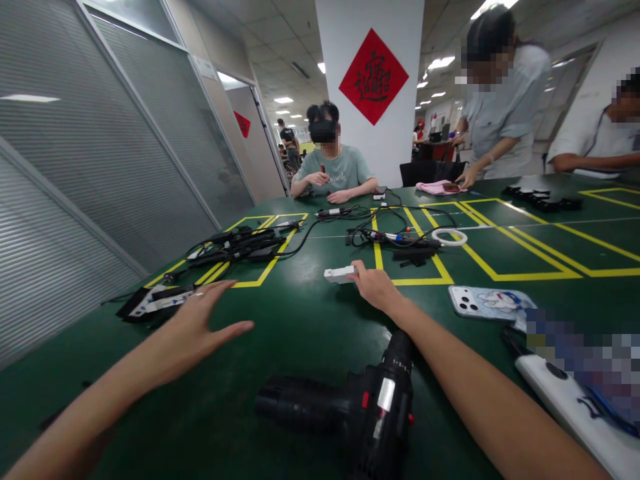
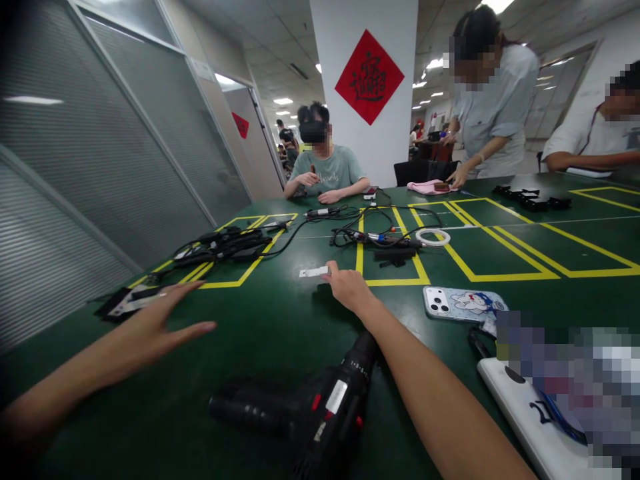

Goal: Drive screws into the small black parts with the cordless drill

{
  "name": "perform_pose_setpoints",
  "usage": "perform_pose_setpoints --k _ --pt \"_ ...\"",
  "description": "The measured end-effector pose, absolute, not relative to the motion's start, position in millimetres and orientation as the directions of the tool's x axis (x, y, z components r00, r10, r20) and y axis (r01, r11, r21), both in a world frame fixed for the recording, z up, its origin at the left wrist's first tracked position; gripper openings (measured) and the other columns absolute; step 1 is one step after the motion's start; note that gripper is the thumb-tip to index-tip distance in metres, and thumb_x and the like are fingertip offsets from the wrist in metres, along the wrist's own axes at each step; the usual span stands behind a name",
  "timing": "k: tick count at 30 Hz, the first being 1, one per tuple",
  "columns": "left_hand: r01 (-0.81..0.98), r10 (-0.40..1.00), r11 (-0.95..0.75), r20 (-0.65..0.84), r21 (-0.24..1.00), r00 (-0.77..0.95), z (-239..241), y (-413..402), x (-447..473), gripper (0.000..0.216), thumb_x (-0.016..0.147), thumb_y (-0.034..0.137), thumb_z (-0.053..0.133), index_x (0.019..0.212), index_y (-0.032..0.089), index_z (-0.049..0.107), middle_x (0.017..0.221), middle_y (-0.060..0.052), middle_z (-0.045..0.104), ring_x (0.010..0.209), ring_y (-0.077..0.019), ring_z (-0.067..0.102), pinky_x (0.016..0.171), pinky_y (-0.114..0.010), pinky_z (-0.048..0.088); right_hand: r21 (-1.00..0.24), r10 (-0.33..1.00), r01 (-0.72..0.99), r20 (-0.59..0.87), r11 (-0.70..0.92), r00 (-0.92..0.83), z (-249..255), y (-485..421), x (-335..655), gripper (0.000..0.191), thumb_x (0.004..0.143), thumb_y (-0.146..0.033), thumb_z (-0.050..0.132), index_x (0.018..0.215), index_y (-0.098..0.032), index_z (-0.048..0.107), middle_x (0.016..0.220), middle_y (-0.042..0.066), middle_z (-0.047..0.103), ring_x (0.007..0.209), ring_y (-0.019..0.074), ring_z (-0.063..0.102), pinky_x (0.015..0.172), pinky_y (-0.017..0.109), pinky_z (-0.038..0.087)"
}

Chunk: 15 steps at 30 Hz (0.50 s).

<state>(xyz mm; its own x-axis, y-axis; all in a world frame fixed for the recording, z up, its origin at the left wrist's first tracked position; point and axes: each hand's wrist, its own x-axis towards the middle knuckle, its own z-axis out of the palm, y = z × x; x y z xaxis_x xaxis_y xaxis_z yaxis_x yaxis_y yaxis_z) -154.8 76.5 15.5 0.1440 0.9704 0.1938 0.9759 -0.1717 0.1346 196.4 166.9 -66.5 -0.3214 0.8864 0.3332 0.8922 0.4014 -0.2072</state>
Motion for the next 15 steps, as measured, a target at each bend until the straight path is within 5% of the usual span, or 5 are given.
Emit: perform_pose_setpoints --k 5,9,12,15 --pt "0.847 0.831 -0.532 0.199 0.010 0.520 9.1 136.3 -7.6 0.078 0.072 0.060 0.058 0.135 0.020 0.034 0.143 -0.013 0.036 0.125 -0.0280 0.044 0.103 -0.038 0.036 -0.133 0.876 0.896 0.310 0.424 -0.369 -62.2 161.0 195.5 0.038 0.096 -0.041 0.021 0.123 -0.019 0.037 0.088 0.010 0.069 0.080 0.0254 0.066 0.068 0.029 0.041" --pt "0.826 0.824 -0.559 0.066 -0.075 0.563 -9.1 169.9 45.4 0.038 0.081 0.042 0.054 0.111 0.019 0.052 0.110 -0.011 0.064 0.098 -0.0256 0.062 0.081 -0.033 0.047 -0.204 0.884 0.885 0.316 0.418 -0.345 -65.4 161.3 198.3 0.034 0.096 -0.037 0.027 0.121 -0.018 0.039 0.089 0.011 0.069 0.080 0.0241 0.065 0.068 0.029 0.040" --pt "0.857 0.854 -0.506 0.078 -0.100 0.514 -10.1 176.4 46.6 0.025 0.087 0.037 0.043 0.102 0.019 0.054 0.098 -0.011 0.067 0.090 -0.0253 0.064 0.074 -0.033 0.046 -0.416 0.872 0.790 0.397 0.450 -0.287 -61.5 170.1 201.0 0.030 0.094 -0.038 0.036 0.115 -0.019 0.047 0.079 0.006 0.066 0.072 0.0201 0.062 0.063 0.027 0.038" --pt "0.891 0.886 -0.437 0.114 -0.122 0.450 6.7 165.0 19.3 0.031 0.088 0.042 0.039 0.104 0.017 0.051 0.097 -0.013 0.066 0.087 -0.0265 0.063 0.072 -0.033 0.045 -0.766 0.894 0.465 0.417 0.443 -0.165 -50.7 187.4 210.9 0.025 0.089 -0.041 0.045 0.095 -0.018 0.056 0.058 -0.002 0.053 0.051 0.0122 0.048 0.051 0.023 0.033"
